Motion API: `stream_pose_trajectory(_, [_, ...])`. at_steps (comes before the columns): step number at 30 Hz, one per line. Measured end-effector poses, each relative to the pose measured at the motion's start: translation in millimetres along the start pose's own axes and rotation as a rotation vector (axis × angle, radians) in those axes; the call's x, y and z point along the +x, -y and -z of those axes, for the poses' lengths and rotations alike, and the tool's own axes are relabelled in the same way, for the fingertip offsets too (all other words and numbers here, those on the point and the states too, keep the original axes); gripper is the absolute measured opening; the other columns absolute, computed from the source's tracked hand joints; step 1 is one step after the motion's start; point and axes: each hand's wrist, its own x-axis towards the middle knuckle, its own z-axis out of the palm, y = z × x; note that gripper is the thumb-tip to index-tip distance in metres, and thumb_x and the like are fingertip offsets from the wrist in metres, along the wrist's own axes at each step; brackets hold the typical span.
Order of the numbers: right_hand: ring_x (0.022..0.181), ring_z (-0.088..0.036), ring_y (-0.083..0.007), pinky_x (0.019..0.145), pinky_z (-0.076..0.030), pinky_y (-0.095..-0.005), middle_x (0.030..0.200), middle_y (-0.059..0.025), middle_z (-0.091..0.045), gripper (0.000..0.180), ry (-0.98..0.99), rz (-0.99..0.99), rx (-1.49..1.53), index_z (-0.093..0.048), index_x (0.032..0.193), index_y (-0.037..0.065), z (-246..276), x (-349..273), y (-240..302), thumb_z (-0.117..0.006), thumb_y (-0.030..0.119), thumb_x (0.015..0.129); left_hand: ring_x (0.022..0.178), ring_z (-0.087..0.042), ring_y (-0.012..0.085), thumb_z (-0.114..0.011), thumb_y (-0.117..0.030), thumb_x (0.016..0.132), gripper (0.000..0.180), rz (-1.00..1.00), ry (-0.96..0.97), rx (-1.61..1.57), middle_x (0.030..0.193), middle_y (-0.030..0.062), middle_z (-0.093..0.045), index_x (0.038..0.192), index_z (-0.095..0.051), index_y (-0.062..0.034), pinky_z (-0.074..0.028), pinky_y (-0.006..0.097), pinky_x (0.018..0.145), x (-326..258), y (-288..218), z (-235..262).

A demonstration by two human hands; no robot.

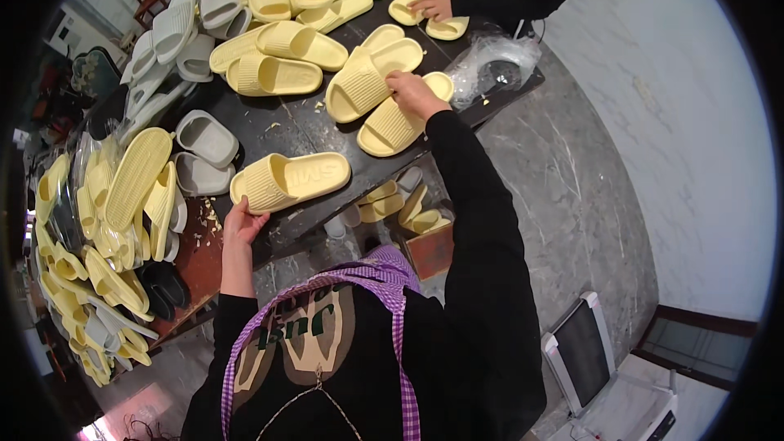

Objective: The person fastens pairs of slippers together using plastic ties and sorts, pairs, and arranges various slippers across the table by hand.

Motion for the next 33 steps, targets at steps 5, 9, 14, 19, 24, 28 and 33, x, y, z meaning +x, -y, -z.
stream_pose_trajectory(5, [0.077, -0.058, -0.0284, 0.070, -0.047, -0.0333, 0.080, -0.0139, -0.059, 0.028, -0.281, -0.165, 0.122, -0.060, 0.103, 0.006, -13, -27, -7, -0.056, 0.003, 0.076, 0.091, -0.059, 0.0299, -0.040, -0.017, 0.093, 0.027, -0.074, -0.026, 0.067, 0.109, 0.0139, -0.057, 0.118, -0.044, -0.0069, -0.054, 0.044, 0.063, -5, 2, -4])
stream_pose_trajectory(9, [0.072, -0.056, -0.0151, 0.066, -0.046, -0.0279, 0.080, -0.0067, -0.061, 0.034, -0.123, -0.584, 0.535, -0.057, 0.114, 0.007, -6, -25, 31, -0.060, 0.010, 0.080, 0.089, -0.060, 0.0288, -0.042, -0.004, 0.086, 0.036, -0.204, 0.044, 0.089, 0.110, 0.0134, -0.055, 0.122, -0.043, -0.0081, -0.055, 0.044, 0.066, -22, 3, 7])
stream_pose_trajectory(14, [0.071, -0.057, -0.0188, 0.067, -0.046, -0.0299, 0.079, -0.0109, -0.063, 0.037, -0.075, -0.574, 0.596, -0.059, 0.107, 0.003, -36, -21, 20, -0.065, 0.023, 0.077, 0.080, -0.062, 0.0237, -0.046, 0.001, 0.081, 0.042, -0.267, 0.002, 0.098, 0.104, 0.0115, -0.057, 0.121, -0.043, -0.0097, -0.056, 0.037, 0.061, -28, 6, -19])
stream_pose_trajectory(19, [0.057, -0.037, -0.0071, 0.049, -0.033, -0.0255, 0.057, 0.0020, -0.044, 0.017, 0.002, -0.528, 0.428, -0.050, 0.067, 0.001, -19, -1, 12, -0.062, 0.011, 0.074, 0.066, -0.060, 0.0155, -0.050, 0.000, 0.079, 0.043, -0.332, -0.177, 0.216, 0.086, 0.0076, -0.059, 0.119, -0.044, -0.0126, -0.053, 0.030, 0.052, -36, 15, -12])
stream_pose_trajectory(24, [0.072, -0.049, -0.0123, 0.065, -0.041, -0.0274, 0.076, -0.0051, -0.057, 0.021, 0.134, -0.536, 0.415, -0.054, 0.088, 0.000, 62, 25, -30, -0.057, 0.019, 0.081, 0.062, -0.054, 0.0145, -0.053, -0.003, 0.078, 0.055, -0.420, -0.335, 0.217, 0.080, 0.0078, -0.054, 0.129, -0.034, -0.0034, -0.051, 0.028, 0.050, -67, 29, -13])
stream_pose_trajectory(28, [0.081, -0.052, -0.0153, 0.072, -0.042, -0.0292, 0.083, -0.0079, -0.060, 0.025, 0.216, -0.526, 0.429, -0.056, 0.094, -0.001, 58, 46, -79, -0.055, 0.022, 0.083, 0.064, -0.053, 0.0153, -0.054, -0.002, 0.074, 0.059, -0.454, -0.335, 0.168, 0.086, 0.0102, -0.052, 0.129, -0.033, -0.0026, -0.048, 0.028, 0.046, -72, 35, 9])
stream_pose_trajectory(33, [0.085, -0.059, -0.0293, 0.076, -0.045, -0.0362, 0.098, -0.0206, -0.062, 0.035, 0.162, -0.503, -0.112, -0.057, 0.106, -0.003, 50, 26, -126, -0.056, 0.023, 0.083, 0.071, -0.057, 0.0175, -0.054, -0.011, 0.079, 0.049, -0.511, -0.394, 0.174, 0.097, 0.0113, -0.053, 0.124, -0.040, -0.0015, -0.050, 0.028, 0.053, -103, 34, 51])
